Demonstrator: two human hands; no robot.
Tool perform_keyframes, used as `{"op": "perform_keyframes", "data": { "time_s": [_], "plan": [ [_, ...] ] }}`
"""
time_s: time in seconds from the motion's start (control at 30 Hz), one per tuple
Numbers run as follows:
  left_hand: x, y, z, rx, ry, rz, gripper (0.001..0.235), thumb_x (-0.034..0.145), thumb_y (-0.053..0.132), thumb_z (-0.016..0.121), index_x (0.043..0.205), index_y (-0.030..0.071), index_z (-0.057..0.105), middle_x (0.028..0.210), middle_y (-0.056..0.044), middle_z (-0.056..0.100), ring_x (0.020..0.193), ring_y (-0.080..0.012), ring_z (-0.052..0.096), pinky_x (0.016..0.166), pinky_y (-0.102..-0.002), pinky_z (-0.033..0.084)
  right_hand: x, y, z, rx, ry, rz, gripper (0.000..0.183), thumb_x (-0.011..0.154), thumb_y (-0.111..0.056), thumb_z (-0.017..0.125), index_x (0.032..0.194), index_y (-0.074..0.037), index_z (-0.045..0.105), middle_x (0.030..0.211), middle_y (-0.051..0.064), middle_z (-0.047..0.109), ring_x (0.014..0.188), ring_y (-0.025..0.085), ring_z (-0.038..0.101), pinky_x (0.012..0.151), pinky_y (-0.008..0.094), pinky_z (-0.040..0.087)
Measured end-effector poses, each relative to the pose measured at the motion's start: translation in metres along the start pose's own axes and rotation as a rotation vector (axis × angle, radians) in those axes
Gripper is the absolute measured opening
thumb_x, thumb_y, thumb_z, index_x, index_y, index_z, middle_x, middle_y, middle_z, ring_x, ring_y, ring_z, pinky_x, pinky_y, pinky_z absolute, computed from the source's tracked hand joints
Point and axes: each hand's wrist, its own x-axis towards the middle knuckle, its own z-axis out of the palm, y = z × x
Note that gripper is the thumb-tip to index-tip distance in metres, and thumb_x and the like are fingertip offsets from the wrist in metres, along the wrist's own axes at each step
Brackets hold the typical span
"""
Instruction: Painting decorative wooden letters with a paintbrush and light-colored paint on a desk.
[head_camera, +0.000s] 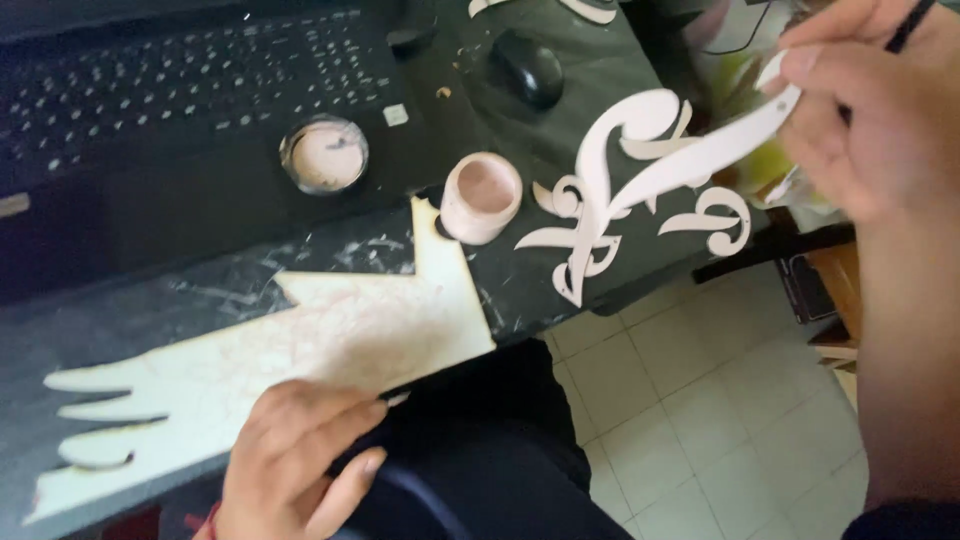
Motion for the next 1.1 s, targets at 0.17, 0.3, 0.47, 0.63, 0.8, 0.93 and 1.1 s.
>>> {"op": "perform_keyframes", "data": {
  "time_s": [0.17,0.3,0.47,0.63,0.8,0.93,1.1],
  "plan": [
    [0.019,0.024,-0.011,-0.401,-0.004,-0.313,0.042,0.095,0.03,0.057,0.129,0.006,0.057,0.111,-0.003,0.071,0.096,-0.0164,0.069,0.091,-0.03,0.052,-0.047,-0.045,0.105,0.263,-0.083,-0.112,0.007,0.097,-0.014,0.05,0.102,-0.01,0.052,0.044,0.0,0.025,0.034,0.006,0.02,0.036,0.022,0.016],
    [0.011,0.029,-0.036,-0.961,0.087,-0.321,0.038,0.101,0.032,0.054,0.124,0.001,0.052,0.107,-0.008,0.065,0.091,-0.0148,0.06,0.088,-0.029,0.049,-0.058,-0.066,0.165,0.313,-0.095,-0.035,0.007,0.096,-0.007,0.054,0.098,-0.004,0.048,0.097,0.016,0.067,0.038,0.002,0.035,0.035,0.014,0.031],
    [-0.037,0.029,-0.057,-0.97,0.249,-0.512,0.021,0.098,0.019,0.061,0.088,0.003,0.07,0.077,-0.003,0.07,0.074,-0.0071,0.06,0.072,-0.02,0.049,-0.07,-0.085,0.226,0.399,-0.298,-0.033,0.006,0.091,-0.011,0.058,0.09,-0.005,0.058,0.048,0.008,0.045,0.035,0.004,0.031,0.036,0.013,0.025],
    [-0.076,0.032,-0.064,-1.059,0.255,-0.592,0.025,0.099,0.017,0.059,0.08,0.005,0.068,0.07,-0.005,0.069,0.082,-0.0099,0.066,0.077,-0.022,0.051,-0.088,-0.091,0.25,0.305,-0.323,0.071,0.012,0.088,-0.01,0.058,0.091,-0.005,0.048,0.091,0.02,0.067,0.036,0.003,0.032,0.035,0.015,0.028],
    [-0.092,0.034,-0.064,-1.091,0.227,-0.595,0.021,0.098,0.019,0.061,0.093,0.002,0.071,0.074,-0.006,0.071,0.077,-0.0087,0.063,0.074,-0.021,0.05,-0.101,-0.089,0.249,0.275,-0.348,0.064,0.012,0.089,-0.01,0.058,0.095,-0.005,0.049,0.094,0.019,0.067,0.035,0.001,0.032,0.035,0.013,0.029],
    [-0.097,0.029,-0.063,-1.203,0.15,-0.567,0.022,0.099,0.018,0.06,0.094,0.0,0.07,0.074,-0.008,0.071,0.077,-0.0103,0.066,0.078,-0.022,0.053,-0.107,-0.086,0.244,0.256,-0.359,0.061,0.016,0.091,-0.009,0.059,0.099,0.004,0.054,0.087,0.021,0.066,0.035,0.002,0.034,0.036,0.014,0.029],
    [-0.097,0.025,-0.057,-1.315,0.068,-0.554,0.025,0.1,0.022,0.058,0.1,-0.001,0.069,0.075,-0.011,0.072,0.075,-0.0117,0.066,0.08,-0.024,0.053,-0.112,-0.076,0.24,0.29,-0.354,0.044,0.017,0.091,-0.014,0.061,0.095,0.002,0.058,0.086,0.019,0.067,0.034,0.0,0.035,0.034,0.013,0.029]
  ]
}}
